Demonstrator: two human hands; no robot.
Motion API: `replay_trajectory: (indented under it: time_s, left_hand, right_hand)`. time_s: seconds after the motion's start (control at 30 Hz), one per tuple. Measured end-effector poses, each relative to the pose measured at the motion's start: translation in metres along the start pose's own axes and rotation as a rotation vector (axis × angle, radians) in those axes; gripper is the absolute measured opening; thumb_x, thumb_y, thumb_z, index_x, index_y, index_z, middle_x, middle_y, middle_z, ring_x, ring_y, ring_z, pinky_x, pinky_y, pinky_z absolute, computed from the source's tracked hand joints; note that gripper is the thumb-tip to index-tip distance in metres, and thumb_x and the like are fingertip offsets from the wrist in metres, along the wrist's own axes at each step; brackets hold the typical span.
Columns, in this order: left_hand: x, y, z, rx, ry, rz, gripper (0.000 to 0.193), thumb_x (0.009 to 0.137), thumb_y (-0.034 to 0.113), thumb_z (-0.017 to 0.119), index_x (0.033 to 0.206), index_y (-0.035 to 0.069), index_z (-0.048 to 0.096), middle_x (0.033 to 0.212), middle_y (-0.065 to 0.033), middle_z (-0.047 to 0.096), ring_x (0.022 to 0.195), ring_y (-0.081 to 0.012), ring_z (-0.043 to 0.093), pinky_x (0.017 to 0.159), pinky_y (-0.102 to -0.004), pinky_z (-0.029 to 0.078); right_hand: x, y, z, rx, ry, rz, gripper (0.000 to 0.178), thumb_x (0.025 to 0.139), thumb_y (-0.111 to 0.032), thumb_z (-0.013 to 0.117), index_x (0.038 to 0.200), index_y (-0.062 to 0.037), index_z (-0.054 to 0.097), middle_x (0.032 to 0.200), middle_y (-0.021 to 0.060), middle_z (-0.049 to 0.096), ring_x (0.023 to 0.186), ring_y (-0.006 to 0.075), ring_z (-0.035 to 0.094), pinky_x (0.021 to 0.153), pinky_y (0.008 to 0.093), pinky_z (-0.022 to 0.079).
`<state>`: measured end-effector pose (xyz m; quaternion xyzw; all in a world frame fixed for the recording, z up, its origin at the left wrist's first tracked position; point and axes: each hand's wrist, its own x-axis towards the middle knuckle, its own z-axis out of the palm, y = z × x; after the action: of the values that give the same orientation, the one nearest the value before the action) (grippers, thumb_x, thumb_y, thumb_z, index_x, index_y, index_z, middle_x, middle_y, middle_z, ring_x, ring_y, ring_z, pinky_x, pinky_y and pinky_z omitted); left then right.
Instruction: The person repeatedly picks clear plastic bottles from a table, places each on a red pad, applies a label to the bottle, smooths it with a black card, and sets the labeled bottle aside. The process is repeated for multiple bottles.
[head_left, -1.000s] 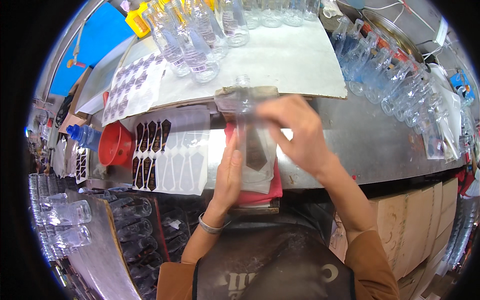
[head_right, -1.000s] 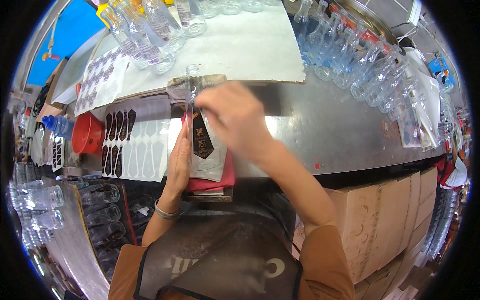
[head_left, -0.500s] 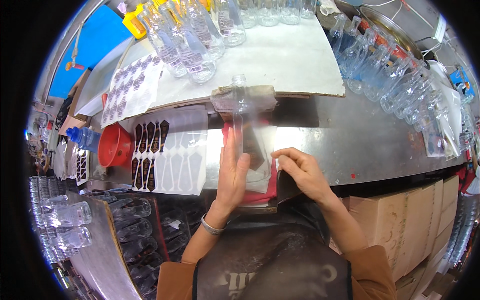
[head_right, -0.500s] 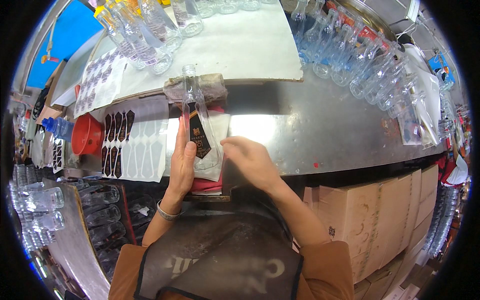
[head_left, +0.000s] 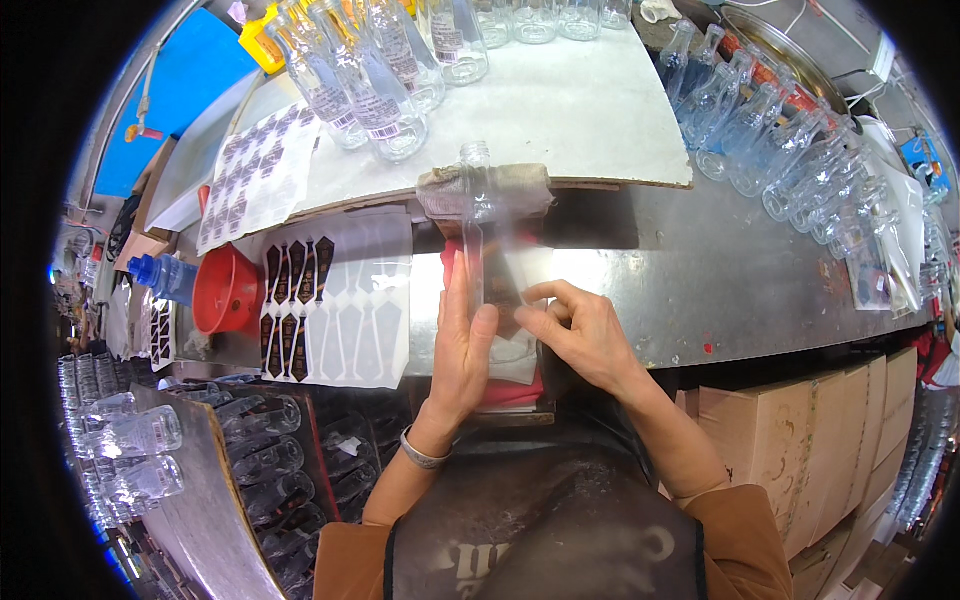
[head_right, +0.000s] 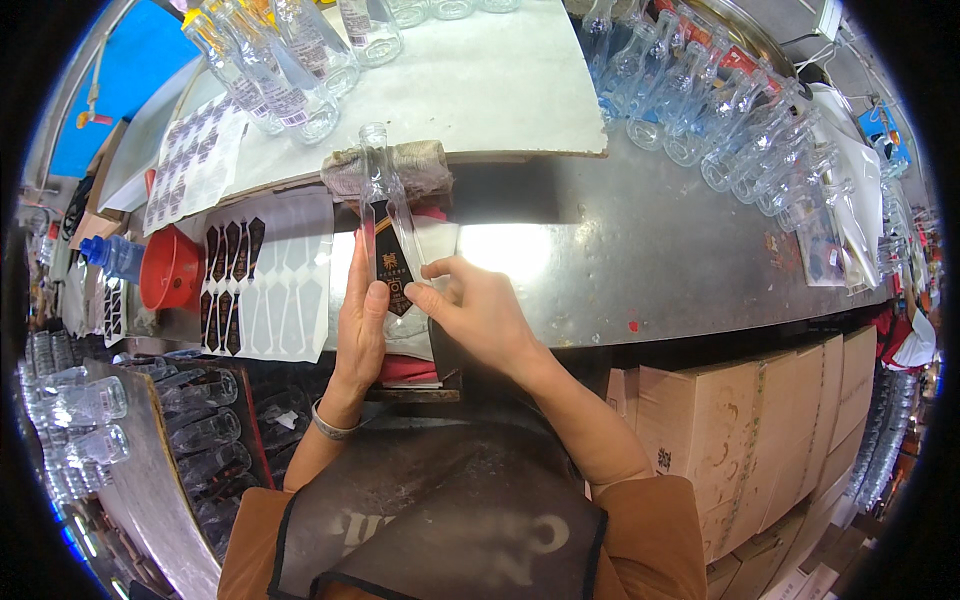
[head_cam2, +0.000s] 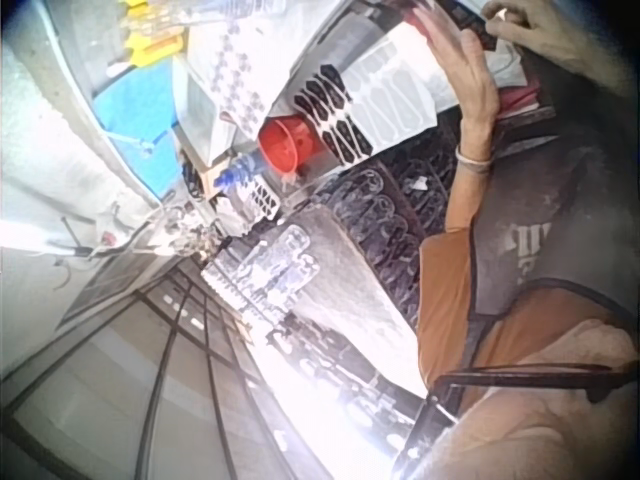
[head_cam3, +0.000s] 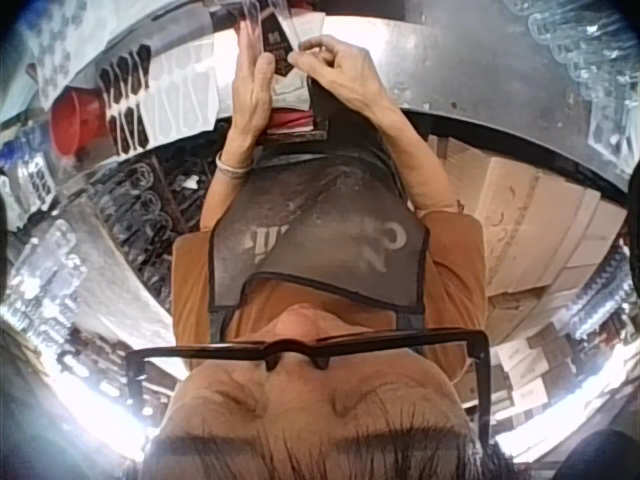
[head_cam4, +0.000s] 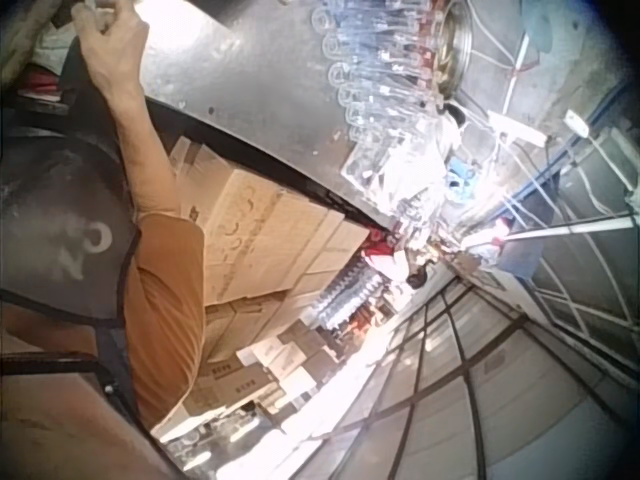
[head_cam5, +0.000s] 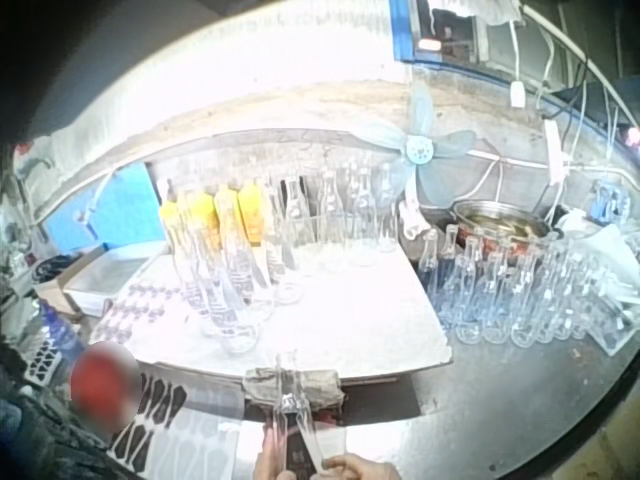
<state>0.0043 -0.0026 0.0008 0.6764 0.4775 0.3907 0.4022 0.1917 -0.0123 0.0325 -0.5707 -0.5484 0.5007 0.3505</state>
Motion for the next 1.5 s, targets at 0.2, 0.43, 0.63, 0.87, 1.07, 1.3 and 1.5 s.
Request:
replay_trajectory:
  time_s: [0.2, 0.43, 0.63, 0.87, 1.07, 1.3, 1.5]
  left_hand:
    - [0.001, 0.004, -0.001, -0.28, -0.01, -0.045, 0.075, 0.109, 0.045, 0.035, 0.159, -0.006, 0.014, 0.163, -0.0234, 0.026, 0.152, -0.0316, 0.024, 0.124, -0.0412, 0.018]
    - [-0.005, -0.001, -0.017, -0.371, 0.031, -0.043, 0.073, 0.11, 0.043, 0.033, 0.158, -0.008, 0.014, 0.157, -0.0257, 0.037, 0.148, -0.0317, 0.035, 0.122, -0.0412, 0.022]
    - [-0.019, 0.009, -0.027, -0.021, -0.079, 0.148, 0.103, 0.083, 0.022, 0.078, 0.158, -0.007, 0.014, 0.162, -0.0275, 0.026, 0.151, -0.0371, 0.028, 0.123, -0.0446, 0.023]
    - [-0.03, -0.005, -0.012, 0.099, -0.039, 0.175, 0.118, 0.075, 0.012, 0.087, 0.158, -0.009, 0.006, 0.162, -0.0321, 0.022, 0.151, -0.0422, 0.027, 0.121, -0.046, 0.027]
    - [-0.033, -0.007, -0.008, 0.021, 0.025, 0.171, 0.126, 0.077, 0.014, 0.087, 0.157, -0.007, -0.008, 0.162, -0.0321, 0.021, 0.149, -0.0422, 0.032, 0.119, -0.0464, 0.031]
    - [-0.03, -0.001, -0.01, 0.145, 0.035, 0.214, 0.128, 0.072, 0.005, 0.086, 0.159, -0.002, -0.008, 0.161, -0.0309, 0.026, 0.143, -0.042, 0.04, 0.117, -0.0485, 0.037]
    - [-0.027, 0.0, -0.007, 0.172, 0.04, 0.268, 0.114, 0.077, 0.004, 0.083, 0.156, -0.011, 0.003, 0.161, -0.0313, 0.025, 0.148, -0.0417, 0.034, 0.12, -0.0464, 0.032]
  right_hand:
    - [0.002, 0.009, 0.001, 0.071, -0.008, -0.024, 0.036, 0.096, -0.028, 0.069, 0.115, 0.0028, 0.068, 0.07, -0.0004, 0.059, 0.066, 0.0064, 0.049, 0.063, 0.0252, 0.042]
    - [0.014, 0.012, -0.029, 0.381, 0.119, -0.085, 0.029, 0.096, -0.009, 0.063, 0.124, -0.0002, 0.062, 0.105, 0.0017, 0.064, 0.093, 0.0067, 0.057, 0.083, 0.0242, 0.048]
    - [0.054, -0.045, -0.025, -0.27, 0.047, -0.711, 0.03, 0.083, -0.003, 0.065, 0.114, -0.0005, 0.066, 0.105, 0.0174, 0.068, 0.098, 0.033, 0.067, 0.087, 0.0367, 0.054]
    - [0.066, -0.075, -0.019, -0.528, -0.021, -0.853, 0.024, 0.081, 0.001, 0.066, 0.105, -0.0031, 0.066, 0.098, 0.015, 0.068, 0.09, 0.0329, 0.066, 0.08, 0.0406, 0.053]
    - [0.013, -0.064, -0.005, -0.609, -0.14, -0.955, 0.02, 0.072, -0.005, 0.07, 0.092, -0.0084, 0.064, 0.092, 0.0077, 0.065, 0.088, 0.0261, 0.064, 0.077, 0.0428, 0.052]
    - [0.076, -0.055, -0.029, -0.353, 0.237, -0.825, 0.021, 0.081, -0.002, 0.067, 0.102, -0.0046, 0.067, 0.095, 0.013, 0.067, 0.089, 0.0331, 0.063, 0.08, 0.0415, 0.054]
    - [0.007, -0.026, -0.019, -0.209, -0.055, -0.855, 0.028, 0.081, 0.001, 0.071, 0.108, -0.0047, 0.065, 0.094, 0.0127, 0.066, 0.088, 0.032, 0.063, 0.08, 0.0393, 0.053]
